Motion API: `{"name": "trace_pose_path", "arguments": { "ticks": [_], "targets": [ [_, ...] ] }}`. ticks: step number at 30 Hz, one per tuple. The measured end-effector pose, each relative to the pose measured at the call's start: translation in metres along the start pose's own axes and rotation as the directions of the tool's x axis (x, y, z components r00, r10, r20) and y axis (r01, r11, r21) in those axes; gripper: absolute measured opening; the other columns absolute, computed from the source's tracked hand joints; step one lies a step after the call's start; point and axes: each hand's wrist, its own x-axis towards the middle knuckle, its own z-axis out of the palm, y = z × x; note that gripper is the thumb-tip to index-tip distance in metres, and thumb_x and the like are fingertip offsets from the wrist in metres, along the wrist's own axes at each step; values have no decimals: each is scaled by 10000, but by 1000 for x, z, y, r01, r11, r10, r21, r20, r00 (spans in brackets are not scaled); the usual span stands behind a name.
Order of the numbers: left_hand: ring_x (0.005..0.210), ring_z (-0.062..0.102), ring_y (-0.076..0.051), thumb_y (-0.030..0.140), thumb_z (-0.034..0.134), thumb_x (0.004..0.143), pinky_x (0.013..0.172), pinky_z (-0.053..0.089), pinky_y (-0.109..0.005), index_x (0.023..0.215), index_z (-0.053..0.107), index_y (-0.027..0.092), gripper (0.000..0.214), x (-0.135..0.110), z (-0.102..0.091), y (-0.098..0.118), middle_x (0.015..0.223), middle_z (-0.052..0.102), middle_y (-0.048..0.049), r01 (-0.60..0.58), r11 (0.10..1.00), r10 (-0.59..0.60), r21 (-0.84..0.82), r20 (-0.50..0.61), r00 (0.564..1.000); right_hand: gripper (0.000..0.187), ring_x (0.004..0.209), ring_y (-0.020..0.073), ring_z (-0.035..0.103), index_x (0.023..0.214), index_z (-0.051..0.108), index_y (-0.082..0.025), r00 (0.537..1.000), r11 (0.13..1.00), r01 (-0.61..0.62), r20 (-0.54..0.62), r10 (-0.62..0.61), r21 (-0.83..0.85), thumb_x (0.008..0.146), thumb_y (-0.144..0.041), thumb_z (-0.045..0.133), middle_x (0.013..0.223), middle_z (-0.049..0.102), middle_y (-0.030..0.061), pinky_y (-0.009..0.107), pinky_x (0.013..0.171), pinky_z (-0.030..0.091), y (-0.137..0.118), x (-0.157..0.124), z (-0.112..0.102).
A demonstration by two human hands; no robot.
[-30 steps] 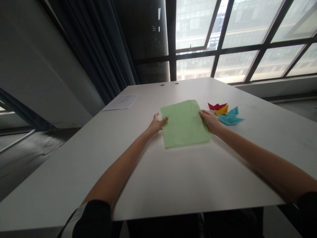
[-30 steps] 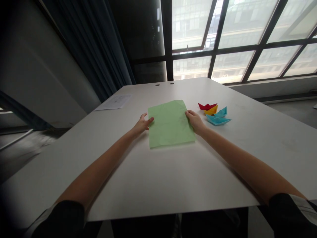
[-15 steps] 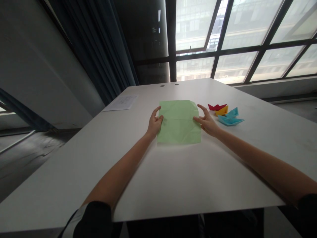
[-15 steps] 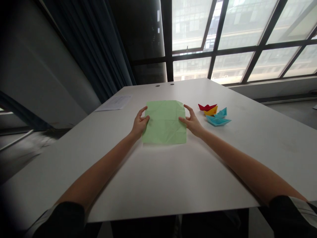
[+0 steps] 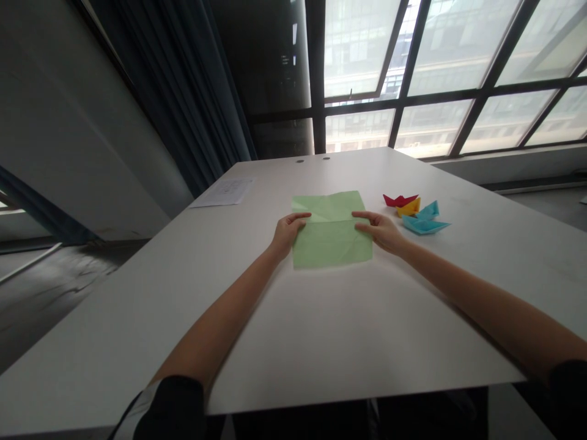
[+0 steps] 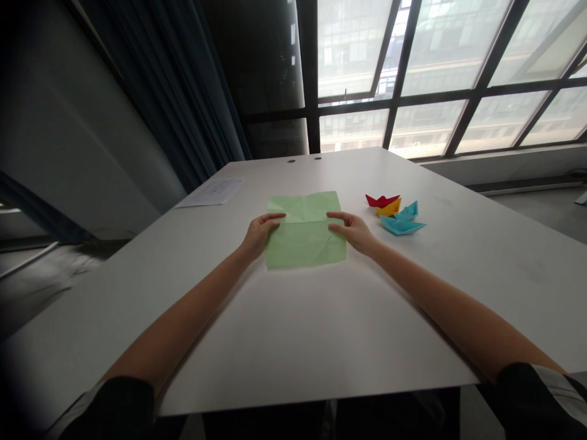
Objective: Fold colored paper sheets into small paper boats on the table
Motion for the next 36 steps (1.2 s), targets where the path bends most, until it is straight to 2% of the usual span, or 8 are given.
{"name": "trace_pose_path", "arguments": {
  "ticks": [5,18,22,26,28,31,34,36],
  "targets": [
    [683,579,-123,281,775,515,651,463,-244,968,676,145,483,-6,-1,3,845,663,-43,5,999,-1,-32,147,989,398,692,119,631,919,668,-185,1000,1000,-4,-10,4,7,541,-218,788,836,696,10,259,685,530,-1,0,-2],
    [631,593,-129,306,803,490,675,483,-289,869,706,134,428,-11,17,5,739,677,-48,66,981,-47,-181,109,993,286,696,134,633,801,680,-189,999,995,-42,5,42,96,550,-272,788,766,694,15,299,751,508,1,-4,13],
    [808,598,-175,344,754,575,781,465,-327,822,712,165,308,-9,22,-1,841,654,-55,-73,996,75,-55,38,996,275,816,187,613,785,676,-212,996,987,84,-24,-88,-134,580,-379,752,851,656,32,366,775,485,5,-4,14],
    [1138,453,-240,308,745,602,920,397,-357,774,712,197,208,-9,23,-1,1169,505,-78,-210,939,242,271,-88,966,264,1135,278,457,772,691,-227,939,793,262,-43,-341,-551,610,-435,712,1232,473,81,419,843,443,4,-6,11],
    [1165,426,-245,301,731,628,943,376,-378,780,708,205,180,-10,22,1,1237,458,-74,-252,891,291,377,-51,955,235,1190,290,398,764,687,-232,903,676,322,1,-429,-663,638,-429,694,1313,403,78,461,914,383,1,-7,11],
    [1057,508,-215,285,675,698,946,369,-382,788,698,208,121,-12,21,6,1071,590,-64,-379,818,371,433,107,922,185,1187,275,406,756,658,-223,861,576,429,122,-495,-695,689,-395,663,1270,471,79,476,988,296,-3,-10,13],
    [973,546,-200,271,624,744,917,391,-369,801,678,207,101,-15,22,12,857,657,-41,-472,751,428,462,204,880,169,1008,223,541,793,597,-209,871,656,475,210,-444,-586,759,-375,596,990,620,65,418,917,375,-5,-12,17],
    [964,548,-195,275,618,749,900,406,-361,807,667,203,104,-17,22,16,870,660,-45,-503,720,461,477,213,862,172,859,186,582,811,559,-204,892,741,450,216,-396,-498,777,-372,577,834,623,33,350,798,440,-5,-13,20]
  ]
}}
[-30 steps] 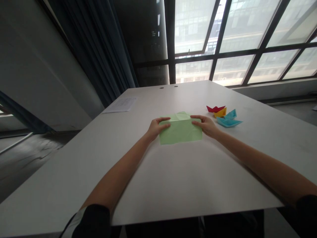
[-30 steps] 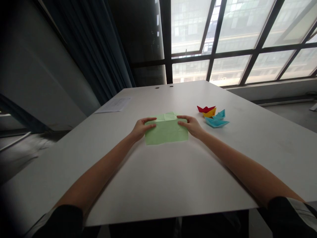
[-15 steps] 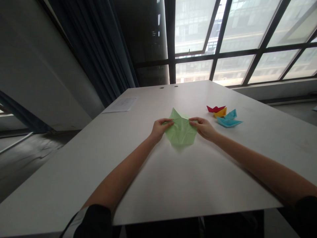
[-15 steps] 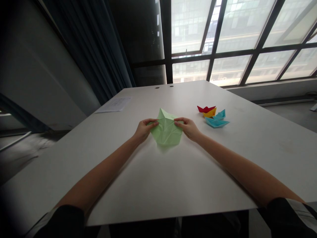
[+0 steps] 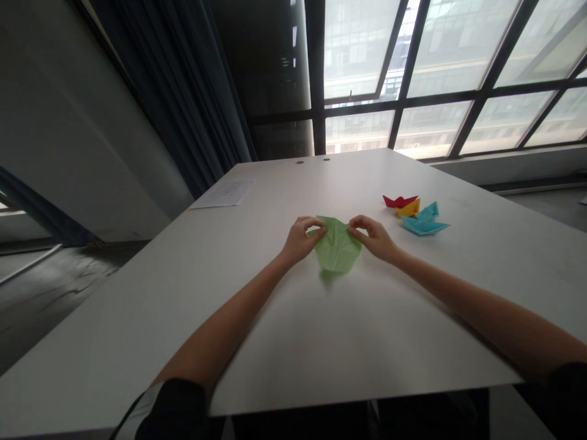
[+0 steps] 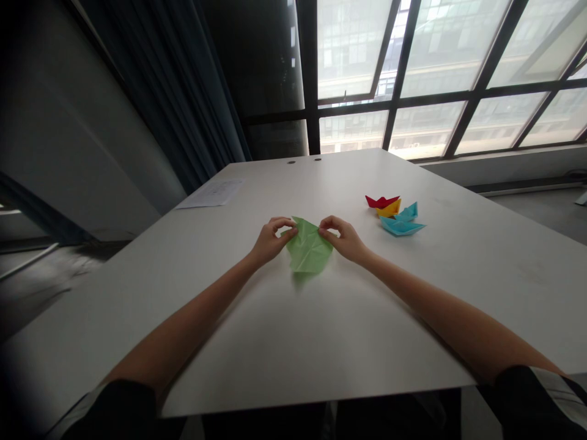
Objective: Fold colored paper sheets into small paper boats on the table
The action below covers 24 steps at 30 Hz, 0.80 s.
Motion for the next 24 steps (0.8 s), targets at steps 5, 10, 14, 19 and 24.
{"name": "trace_pose_path", "arguments": {
  "ticks": [5,10,14,19,24],
  "targets": [
    [1173,430,-235,306,652,718,1001,312,-413,727,660,191,116,0,-7,10,1225,541,-81,-81,994,81,67,13,997,197,647,116,558,830,530,-203,993,971,-116,38,110,211,760,-372,604,714,598,-14,241,585,427,0,0,2],
    [920,591,-210,359,621,737,826,444,-330,756,658,155,208,1,-8,15,915,673,-73,27,985,10,-172,208,978,261,572,104,548,862,511,-211,977,922,-208,107,183,326,716,-374,651,704,628,-20,218,505,404,-4,-1,3],
    [632,580,-137,417,623,713,589,440,-233,709,641,135,282,0,-4,17,676,641,-25,191,940,-132,-283,214,968,260,608,104,553,897,543,-212,977,914,-212,109,186,346,725,-382,638,717,620,-19,215,528,412,-9,-1,5],
    [534,536,-108,449,609,701,480,381,-202,728,633,148,304,-1,-1,16,653,623,-12,301,921,-297,-247,57,953,318,651,110,547,935,546,-233,966,901,-259,111,235,347,764,-502,545,772,604,-14,232,586,440,-8,0,5],
    [564,526,-114,419,619,683,535,392,-220,721,644,158,265,0,-3,14,698,636,-16,289,956,-291,-41,-49,956,506,805,158,569,873,610,-197,902,874,-400,287,322,277,741,-657,445,886,603,42,281,691,474,-5,-2,3]
  ]
}}
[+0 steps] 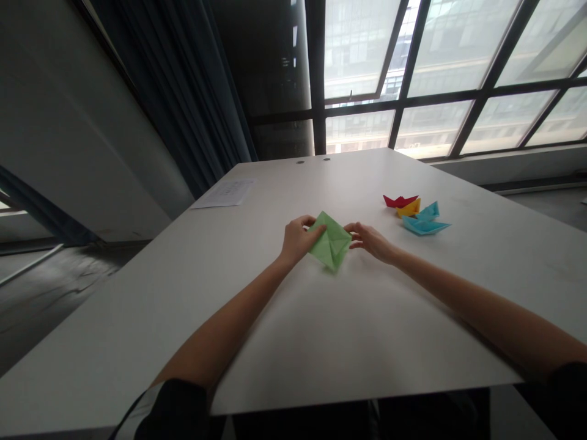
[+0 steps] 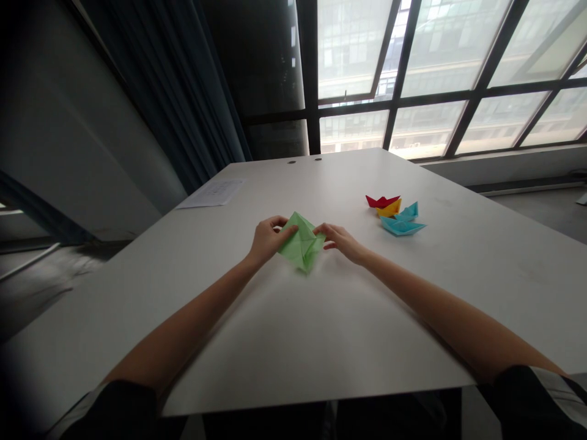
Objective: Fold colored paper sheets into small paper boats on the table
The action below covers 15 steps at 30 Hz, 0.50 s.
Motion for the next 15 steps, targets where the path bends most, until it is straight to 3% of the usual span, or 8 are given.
{"name": "trace_pose_path", "arguments": {
  "ticks": [5,9,15],
  "targets": [
    [633,548,-126,370,675,622,575,402,-225,803,617,179,270,0,1,-4,726,617,-1,-49,997,50,62,-29,998,486,916,192,563,1008,597,-214,995,998,-50,90,54,-49,683,-576,597,993,599,56,308,724,497,-6,-5,5],
    [508,513,-103,343,728,563,494,375,-206,1024,547,195,517,1,4,-11,608,571,45,69,996,-68,-58,19,997,479,880,184,588,1042,583,-190,997,997,-30,66,34,-67,656,-456,682,1028,602,66,313,734,505,-7,-5,9],
    [570,573,-133,378,748,547,519,429,-227,745,644,115,345,1,5,-10,672,642,-42,320,900,-242,-295,272,931,437,795,162,611,980,579,-168,997,999,-35,69,37,-29,587,-250,750,871,642,24,314,739,512,0,-3,8]
  ]
}}
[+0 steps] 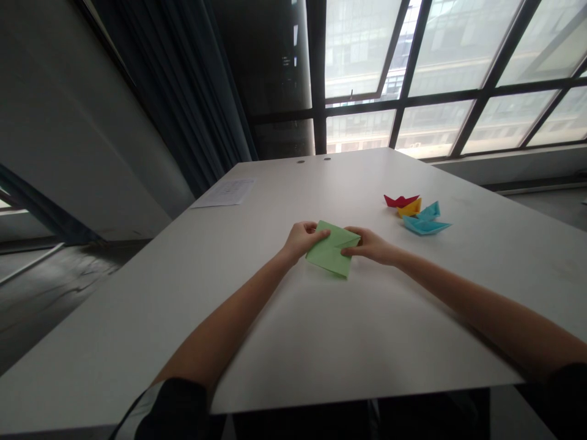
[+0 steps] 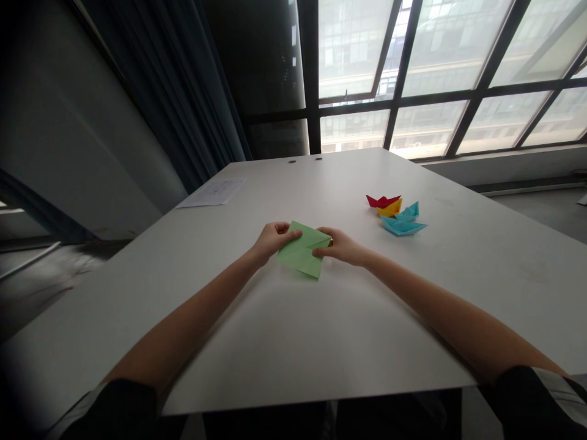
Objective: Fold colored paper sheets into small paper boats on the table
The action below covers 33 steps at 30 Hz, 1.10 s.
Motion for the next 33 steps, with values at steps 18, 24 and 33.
{"name": "trace_pose_path", "arguments": {
  "ticks": [18,24,33],
  "targets": [
    [457,495,-97,235,559,612,420,313,-195,547,527,155,107,1,2,-5,496,499,15,148,982,-146,113,-30,989,489,595,113,578,1024,452,-242,933,975,-96,-325,158,199,609,-223,710,641,587,-58,252,548,483,10,8,-15],
    [831,547,-192,214,647,584,755,446,-325,1017,551,184,445,-6,8,-15,917,582,-52,-282,752,343,595,12,939,521,518,92,506,1061,445,-210,984,990,-87,-163,68,-110,616,-295,703,575,576,-72,216,482,388,23,9,-38],
    [1004,544,-202,227,460,829,903,405,-319,1000,640,207,249,-15,15,-22,1059,612,-87,-652,470,338,595,562,755,288,877,193,572,1006,565,-199,955,752,101,-147,-256,-651,722,-248,570,1037,614,83,319,669,475,23,9,-33]
  ]
}}
